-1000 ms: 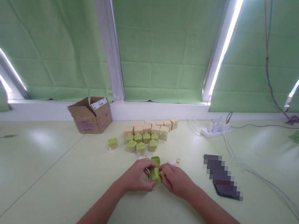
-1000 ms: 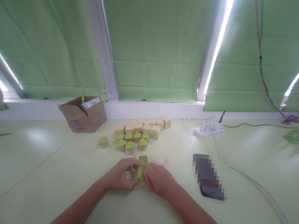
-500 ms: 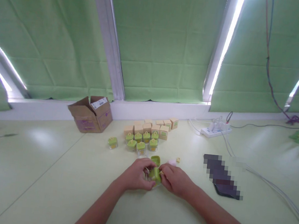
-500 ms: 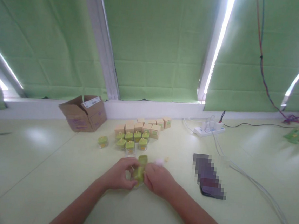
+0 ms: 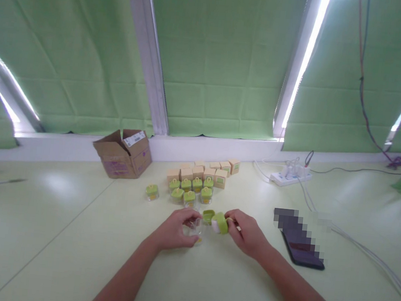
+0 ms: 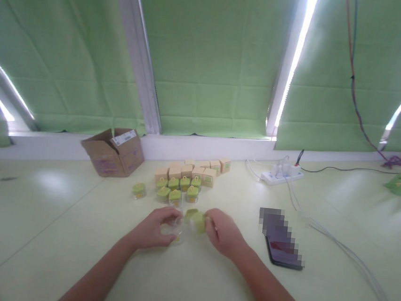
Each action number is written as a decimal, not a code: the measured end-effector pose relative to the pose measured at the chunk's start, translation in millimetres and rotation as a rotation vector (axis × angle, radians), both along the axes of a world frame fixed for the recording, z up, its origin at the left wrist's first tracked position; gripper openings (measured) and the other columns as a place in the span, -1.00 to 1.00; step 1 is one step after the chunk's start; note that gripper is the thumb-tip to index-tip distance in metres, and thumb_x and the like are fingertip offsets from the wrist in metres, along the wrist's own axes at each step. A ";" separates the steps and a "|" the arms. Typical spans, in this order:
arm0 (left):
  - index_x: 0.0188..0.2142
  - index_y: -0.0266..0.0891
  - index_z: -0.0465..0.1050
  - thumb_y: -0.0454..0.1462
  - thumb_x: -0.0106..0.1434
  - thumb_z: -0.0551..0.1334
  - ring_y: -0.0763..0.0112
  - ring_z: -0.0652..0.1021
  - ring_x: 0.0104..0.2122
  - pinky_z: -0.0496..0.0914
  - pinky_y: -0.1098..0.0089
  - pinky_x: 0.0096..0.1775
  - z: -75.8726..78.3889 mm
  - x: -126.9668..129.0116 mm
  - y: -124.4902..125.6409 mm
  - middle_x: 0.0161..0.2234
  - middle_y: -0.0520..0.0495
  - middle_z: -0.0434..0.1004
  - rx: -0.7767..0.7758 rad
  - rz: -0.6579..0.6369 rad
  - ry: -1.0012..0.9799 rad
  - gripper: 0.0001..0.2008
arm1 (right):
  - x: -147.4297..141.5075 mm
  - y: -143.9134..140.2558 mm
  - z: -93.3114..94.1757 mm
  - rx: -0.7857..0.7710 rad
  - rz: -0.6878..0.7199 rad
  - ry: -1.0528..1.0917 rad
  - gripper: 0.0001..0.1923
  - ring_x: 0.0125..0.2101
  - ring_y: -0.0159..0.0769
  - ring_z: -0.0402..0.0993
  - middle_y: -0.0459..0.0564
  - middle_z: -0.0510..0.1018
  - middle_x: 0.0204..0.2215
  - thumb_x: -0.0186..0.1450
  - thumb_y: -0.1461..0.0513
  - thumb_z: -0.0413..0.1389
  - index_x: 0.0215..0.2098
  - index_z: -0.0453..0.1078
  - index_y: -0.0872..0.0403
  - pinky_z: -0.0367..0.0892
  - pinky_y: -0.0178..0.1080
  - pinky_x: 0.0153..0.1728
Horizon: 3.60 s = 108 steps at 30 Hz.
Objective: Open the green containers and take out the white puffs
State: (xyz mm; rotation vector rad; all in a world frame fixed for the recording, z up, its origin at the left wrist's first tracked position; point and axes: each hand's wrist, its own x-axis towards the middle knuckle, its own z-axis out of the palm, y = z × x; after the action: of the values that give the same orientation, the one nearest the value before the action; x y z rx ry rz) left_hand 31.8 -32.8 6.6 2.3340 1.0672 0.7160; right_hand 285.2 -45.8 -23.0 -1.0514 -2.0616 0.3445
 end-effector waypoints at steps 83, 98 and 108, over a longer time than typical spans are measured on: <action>-0.43 -0.23 0.40 -0.28 0.13 0.16 0.47 0.35 -0.54 0.17 0.47 -0.42 -15.2 44.0 -28.3 -0.57 0.06 0.38 0.148 0.013 0.317 -0.92 | 14.5 1.4 5.8 -0.234 0.191 -0.149 -0.84 -0.55 -0.44 0.31 -0.14 0.42 -0.58 0.19 0.15 0.13 -0.41 0.43 0.10 0.17 -0.40 -0.50; 0.03 -0.27 0.34 -0.32 0.15 0.15 0.49 0.44 -0.52 0.32 0.49 -0.41 -14.6 44.9 -31.5 -0.45 0.02 0.47 -0.163 -0.052 -0.052 -0.58 | 10.7 1.7 -1.5 -0.614 0.383 0.207 -0.76 -0.62 -0.48 0.28 -0.16 0.39 -0.60 0.29 0.12 0.05 -0.37 0.39 0.14 0.18 -0.43 -0.59; 0.04 -0.31 0.37 -0.43 0.07 0.13 0.52 0.43 -0.52 0.28 0.54 -0.49 -17.5 47.5 -27.9 -0.44 -0.01 0.49 -0.470 -0.100 -0.232 -0.51 | 7.9 1.4 -4.2 -0.688 0.362 0.208 -0.73 -0.64 -0.47 0.30 -0.14 0.40 -0.61 0.32 0.12 -0.03 -0.34 0.39 0.13 0.19 -0.42 -0.62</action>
State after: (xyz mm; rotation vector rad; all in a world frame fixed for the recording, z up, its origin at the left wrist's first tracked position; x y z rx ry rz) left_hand 79.4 -60.7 -10.9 1.8410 0.8942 0.6030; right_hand 293.1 -44.3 -27.2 -0.9520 -1.9699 1.3605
